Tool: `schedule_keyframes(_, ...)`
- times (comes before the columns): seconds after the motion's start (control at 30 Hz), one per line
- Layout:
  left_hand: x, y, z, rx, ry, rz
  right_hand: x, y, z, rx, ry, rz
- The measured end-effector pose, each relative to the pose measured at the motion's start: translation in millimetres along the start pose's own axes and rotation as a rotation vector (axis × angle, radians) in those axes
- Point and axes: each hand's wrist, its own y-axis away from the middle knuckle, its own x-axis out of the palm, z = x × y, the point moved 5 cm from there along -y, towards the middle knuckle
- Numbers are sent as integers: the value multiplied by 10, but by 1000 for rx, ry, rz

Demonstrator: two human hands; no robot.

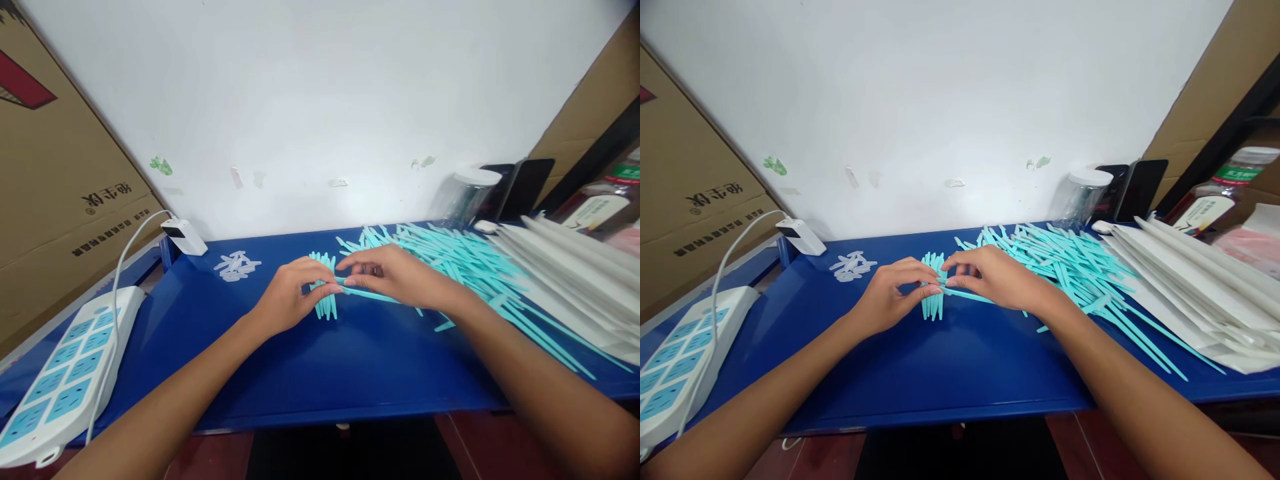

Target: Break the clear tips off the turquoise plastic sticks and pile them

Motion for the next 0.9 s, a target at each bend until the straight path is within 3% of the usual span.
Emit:
schedule_keyframes(0.23, -114, -3, 135, -30, -79, -91, -55, 30, 112, -97, 162, -7)
schedule_keyframes(0.37, -169, -25, 119, 36, -149, -50, -32, 30, 95, -103, 208, -33)
schedule_keyframes(0.6, -260, -65, 126, 7, -166, -32, -20, 5, 38, -56, 208, -100)
schedule_keyframes(0.7, -483, -64, 237, -15, -266, -67, -133, -2, -68, -11, 256, -153)
schedule_keyframes(0.8, -857, -19, 467, -166, -434, -194, -262, -5, -200, 69, 216, -288)
schedule_keyframes(0.9, -1027, 49, 700, -368, -671, -108, -201, -32, -305, 161, 86, -355)
